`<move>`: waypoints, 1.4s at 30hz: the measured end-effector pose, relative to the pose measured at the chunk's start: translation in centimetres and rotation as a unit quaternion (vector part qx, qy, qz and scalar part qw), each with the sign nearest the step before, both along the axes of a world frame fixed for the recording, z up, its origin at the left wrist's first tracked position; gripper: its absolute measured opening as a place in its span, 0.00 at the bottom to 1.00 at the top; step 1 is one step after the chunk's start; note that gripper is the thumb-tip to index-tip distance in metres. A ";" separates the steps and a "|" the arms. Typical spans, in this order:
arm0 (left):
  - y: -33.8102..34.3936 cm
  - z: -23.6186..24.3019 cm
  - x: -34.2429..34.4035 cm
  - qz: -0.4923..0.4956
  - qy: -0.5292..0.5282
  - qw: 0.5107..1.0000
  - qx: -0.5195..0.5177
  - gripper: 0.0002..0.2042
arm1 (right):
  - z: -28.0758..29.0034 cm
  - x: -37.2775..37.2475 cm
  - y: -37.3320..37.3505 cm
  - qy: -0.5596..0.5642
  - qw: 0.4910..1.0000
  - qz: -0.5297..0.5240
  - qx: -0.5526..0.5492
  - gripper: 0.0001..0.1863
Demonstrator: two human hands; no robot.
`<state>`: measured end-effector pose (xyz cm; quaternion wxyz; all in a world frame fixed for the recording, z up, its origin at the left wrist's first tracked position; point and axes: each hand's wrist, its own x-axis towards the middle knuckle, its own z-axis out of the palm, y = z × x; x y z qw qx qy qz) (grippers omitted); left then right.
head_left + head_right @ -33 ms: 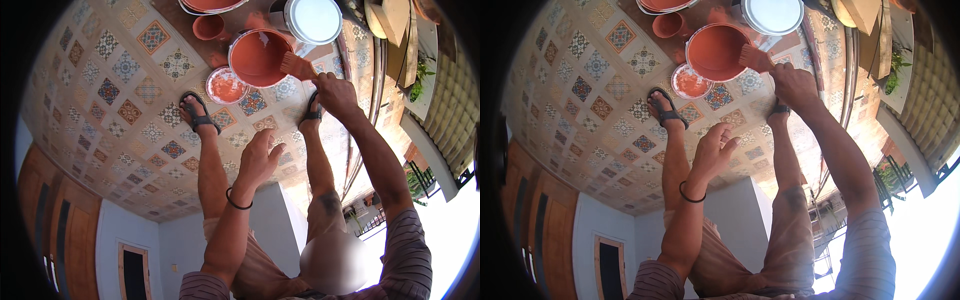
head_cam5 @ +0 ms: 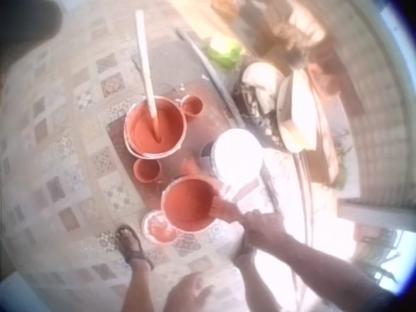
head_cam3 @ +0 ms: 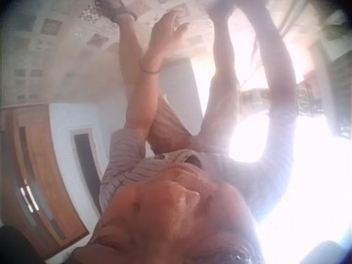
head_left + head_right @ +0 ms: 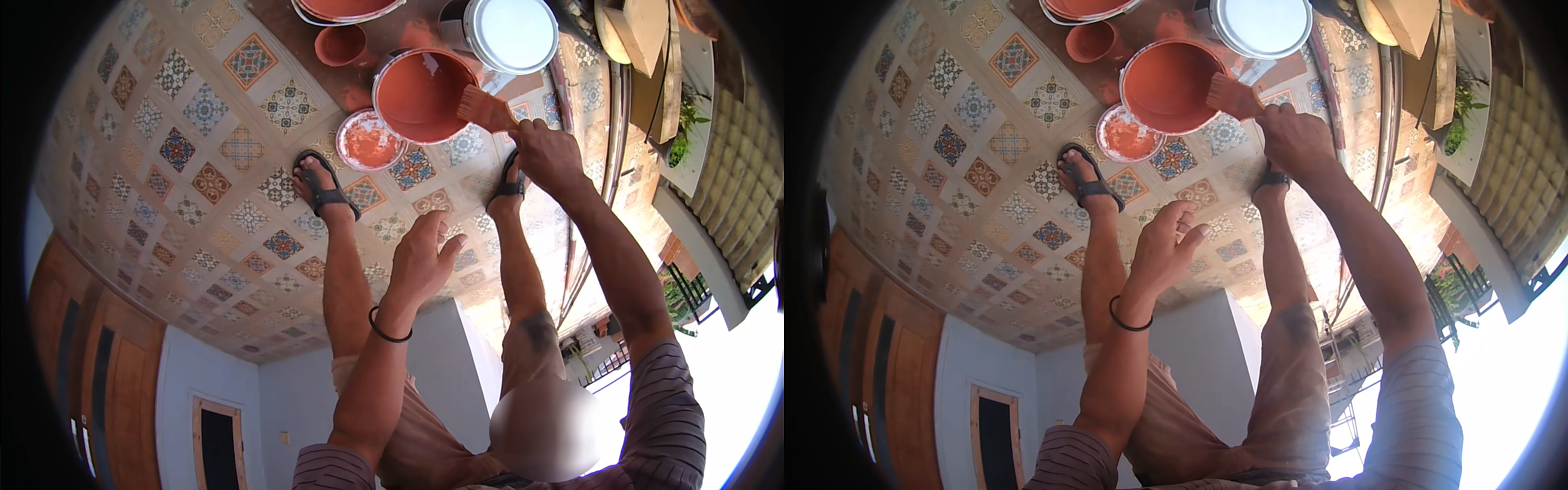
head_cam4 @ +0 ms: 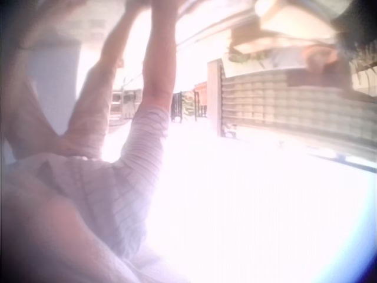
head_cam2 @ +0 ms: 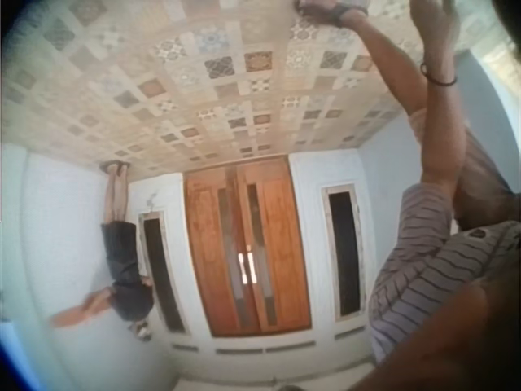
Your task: The person sits on a tiled floor and mixes red paint in a bucket using a wooden stick. They pour paint between buckets and a small cup, then stir the mixture thoroughly.
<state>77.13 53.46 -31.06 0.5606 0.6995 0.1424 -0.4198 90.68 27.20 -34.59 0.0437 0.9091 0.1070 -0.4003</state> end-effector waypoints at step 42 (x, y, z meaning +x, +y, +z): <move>1.1 0.3 0.9 0.043 -0.021 0.999 -0.006 0.22 | 0.4 2.9 0.6 0.082 0.988 -0.129 0.026 0.34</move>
